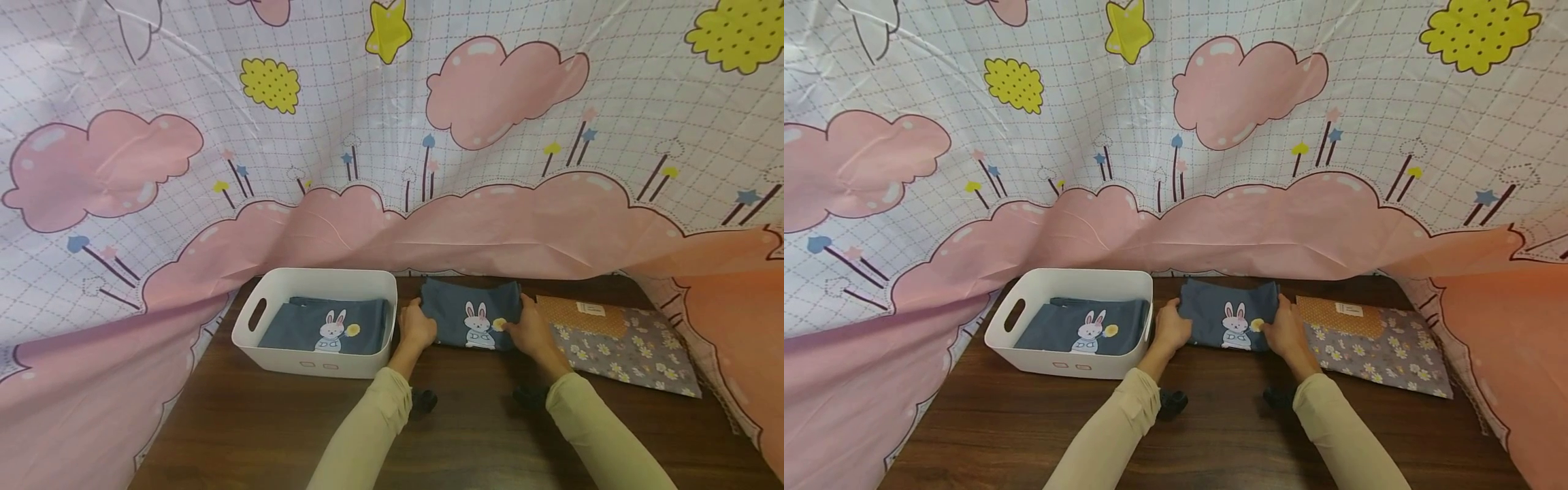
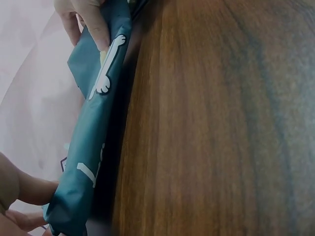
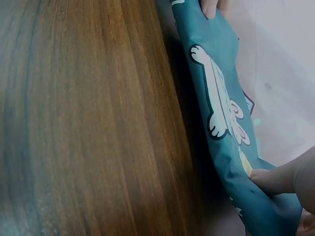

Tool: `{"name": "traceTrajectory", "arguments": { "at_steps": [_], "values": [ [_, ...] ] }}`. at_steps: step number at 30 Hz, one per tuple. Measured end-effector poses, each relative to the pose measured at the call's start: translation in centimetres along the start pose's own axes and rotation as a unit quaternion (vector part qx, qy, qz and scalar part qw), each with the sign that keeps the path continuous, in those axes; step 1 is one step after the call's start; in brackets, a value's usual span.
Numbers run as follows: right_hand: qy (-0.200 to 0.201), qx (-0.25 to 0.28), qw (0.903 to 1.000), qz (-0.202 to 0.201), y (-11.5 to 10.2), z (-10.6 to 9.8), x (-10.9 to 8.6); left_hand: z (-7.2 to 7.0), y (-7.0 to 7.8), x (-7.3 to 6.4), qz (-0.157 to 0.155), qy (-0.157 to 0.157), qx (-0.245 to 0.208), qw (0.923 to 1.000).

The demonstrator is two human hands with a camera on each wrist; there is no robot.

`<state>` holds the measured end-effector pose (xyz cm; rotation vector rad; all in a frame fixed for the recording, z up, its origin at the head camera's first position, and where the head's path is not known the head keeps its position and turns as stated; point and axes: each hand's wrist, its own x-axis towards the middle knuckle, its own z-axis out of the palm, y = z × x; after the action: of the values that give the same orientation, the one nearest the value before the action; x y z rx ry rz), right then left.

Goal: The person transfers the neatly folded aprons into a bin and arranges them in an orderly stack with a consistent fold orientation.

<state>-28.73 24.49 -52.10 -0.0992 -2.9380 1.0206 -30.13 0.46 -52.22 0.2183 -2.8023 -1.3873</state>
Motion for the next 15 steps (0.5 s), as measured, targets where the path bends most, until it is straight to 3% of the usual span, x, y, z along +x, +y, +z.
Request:
{"name": "traceTrajectory", "arguments": {
  "at_steps": [7,15],
  "values": [
    [-0.003,0.010,0.9999,0.001,0.3,-0.4,-0.4,-0.3,0.2,-0.3,-0.004,-0.003,-0.021,0.9998],
    [0.013,0.029,0.9994,-0.012,0.4,-1.2,-0.7,-0.5,0.7,-0.7,-0.001,-0.015,-0.081,0.9966]
  ]
}}
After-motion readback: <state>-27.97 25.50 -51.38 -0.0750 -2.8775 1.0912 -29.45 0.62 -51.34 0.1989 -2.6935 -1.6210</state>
